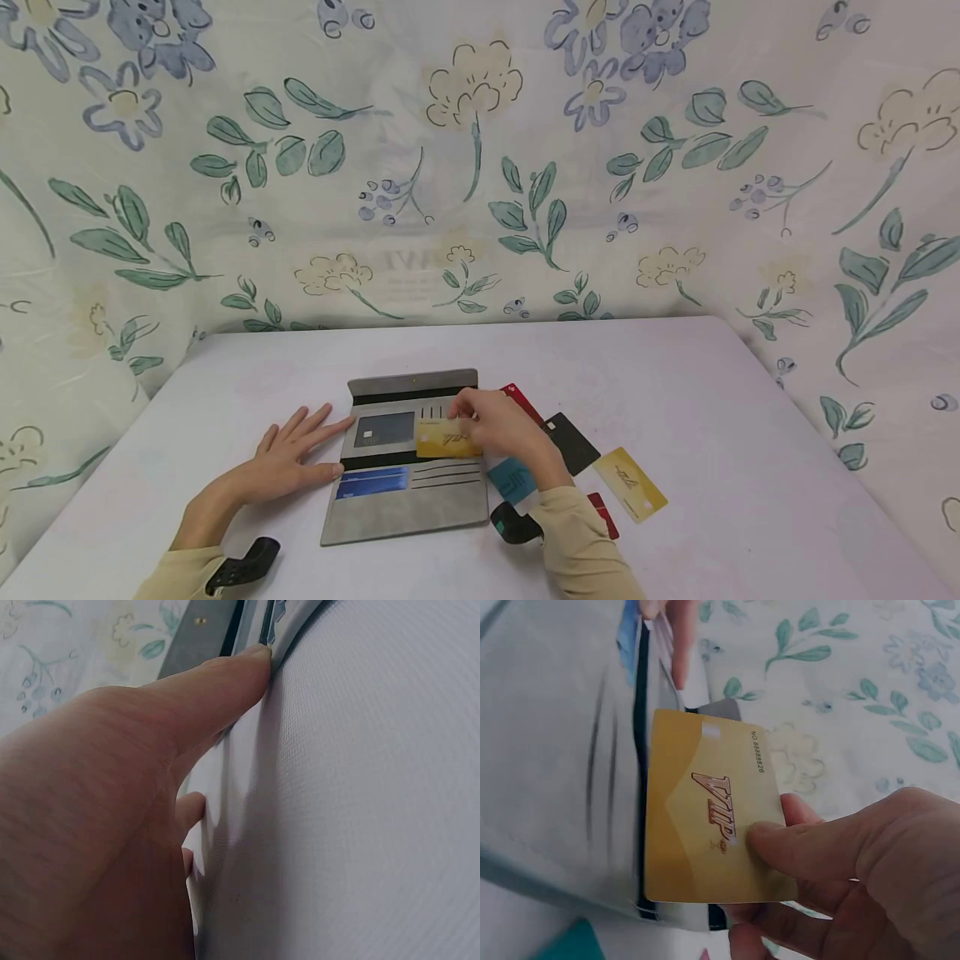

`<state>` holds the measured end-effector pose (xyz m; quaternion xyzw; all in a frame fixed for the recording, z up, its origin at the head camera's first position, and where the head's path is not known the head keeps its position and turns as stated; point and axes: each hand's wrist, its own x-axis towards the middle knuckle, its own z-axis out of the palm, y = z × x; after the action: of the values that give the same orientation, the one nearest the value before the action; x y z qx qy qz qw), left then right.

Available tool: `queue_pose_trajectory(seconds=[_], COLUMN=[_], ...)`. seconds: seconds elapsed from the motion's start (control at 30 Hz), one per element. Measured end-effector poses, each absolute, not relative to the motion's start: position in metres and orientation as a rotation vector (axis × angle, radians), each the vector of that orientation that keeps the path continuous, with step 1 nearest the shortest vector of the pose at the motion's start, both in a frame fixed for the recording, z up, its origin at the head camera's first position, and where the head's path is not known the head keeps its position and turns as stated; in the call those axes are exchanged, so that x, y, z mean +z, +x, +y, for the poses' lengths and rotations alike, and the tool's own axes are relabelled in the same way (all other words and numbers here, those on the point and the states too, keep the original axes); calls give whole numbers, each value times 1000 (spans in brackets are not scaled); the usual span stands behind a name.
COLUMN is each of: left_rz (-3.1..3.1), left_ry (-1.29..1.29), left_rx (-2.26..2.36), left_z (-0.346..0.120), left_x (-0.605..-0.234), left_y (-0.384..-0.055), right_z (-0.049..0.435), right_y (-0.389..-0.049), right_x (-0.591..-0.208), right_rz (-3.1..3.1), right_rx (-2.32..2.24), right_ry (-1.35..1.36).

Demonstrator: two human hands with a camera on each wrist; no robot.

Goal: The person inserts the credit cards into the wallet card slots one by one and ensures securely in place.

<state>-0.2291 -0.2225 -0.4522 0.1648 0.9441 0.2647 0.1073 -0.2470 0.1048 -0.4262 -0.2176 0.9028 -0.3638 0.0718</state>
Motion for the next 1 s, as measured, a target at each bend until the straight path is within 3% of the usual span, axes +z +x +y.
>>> queue_pose_trajectory(seconds=[1.0], left_rz=[2781], left_ry=[471], left_rx=[765], left_z=[-224], left_x=[-451], left_y=[-228], right_z=[79], right_y=[-226], right_x=[-439], right_rz=[2853], right_rx=[-670], right_ry=[-633])
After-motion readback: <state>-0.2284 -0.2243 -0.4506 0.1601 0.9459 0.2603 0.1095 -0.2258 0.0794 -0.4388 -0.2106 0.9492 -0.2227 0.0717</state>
